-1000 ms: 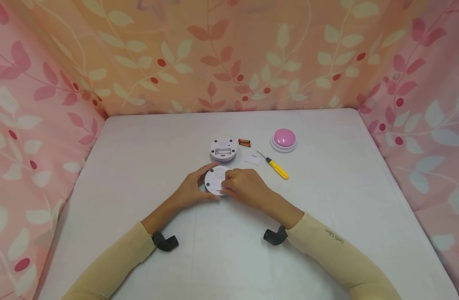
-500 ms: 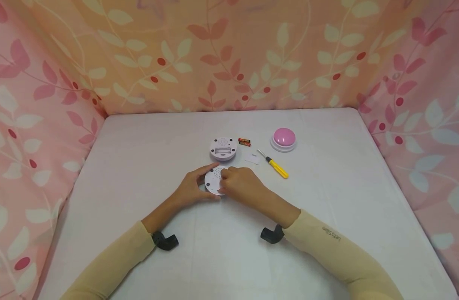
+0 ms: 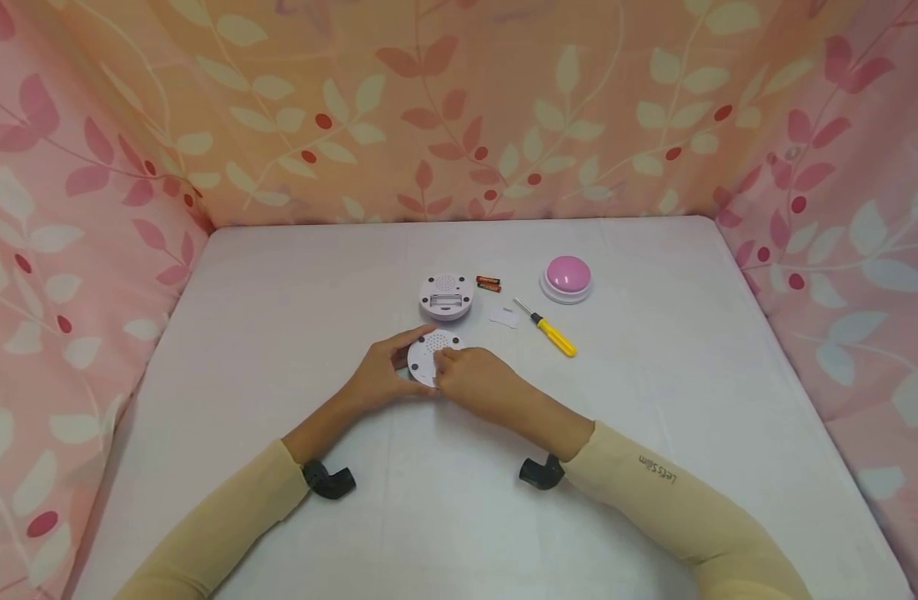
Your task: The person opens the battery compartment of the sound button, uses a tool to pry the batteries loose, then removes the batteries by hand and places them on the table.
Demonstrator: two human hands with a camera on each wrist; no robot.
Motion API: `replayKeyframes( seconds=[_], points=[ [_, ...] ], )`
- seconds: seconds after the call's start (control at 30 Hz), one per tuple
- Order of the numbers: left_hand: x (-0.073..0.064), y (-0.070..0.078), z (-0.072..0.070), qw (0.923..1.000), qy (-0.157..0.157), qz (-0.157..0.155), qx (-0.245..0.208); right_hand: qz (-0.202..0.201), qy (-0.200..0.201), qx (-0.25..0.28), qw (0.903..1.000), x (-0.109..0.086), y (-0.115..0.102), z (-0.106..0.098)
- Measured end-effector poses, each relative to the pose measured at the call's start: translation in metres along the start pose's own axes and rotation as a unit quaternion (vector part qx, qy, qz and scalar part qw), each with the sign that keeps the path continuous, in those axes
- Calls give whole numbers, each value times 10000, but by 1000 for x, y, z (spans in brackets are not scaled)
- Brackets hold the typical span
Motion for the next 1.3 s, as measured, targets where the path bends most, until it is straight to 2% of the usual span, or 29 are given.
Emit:
replayKeyframes(
  seconds=[0.1,0.2,0.53,0.87,1.07,1.3],
  points=[
    [-3,13,-2,10000,-18,-13,-16,-178,86,-81,9998,-3,0,1],
    [-4,18,-3,10000,-6,-56,-15,-313,325,-69,9990,-6,1,4],
    [-4,14,-4,9997,-26,-193,-142,-426,1114,411,9920,-10,8,15],
    [-4,16,-2,9998,-65,-196,-59,-105,1927,1022,9759,-15,9,22],
    [-4,16,-2,9997,-86,-186,-101,-53,2115,956,9727,-16,8,25],
    [-3,13,-2,9994,-36,-340,-11,-162,2184,459,9746,-17,7,27]
  ],
)
Point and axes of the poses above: each hand's wrist, its own x-axis towards the middle knuckle, its own z-axis out of the palm, y = z × x, the point moved 1 cm from there along x, towards the middle knuckle, and after that the axes turned 6 degrees about -z, right-handed, at the moved point
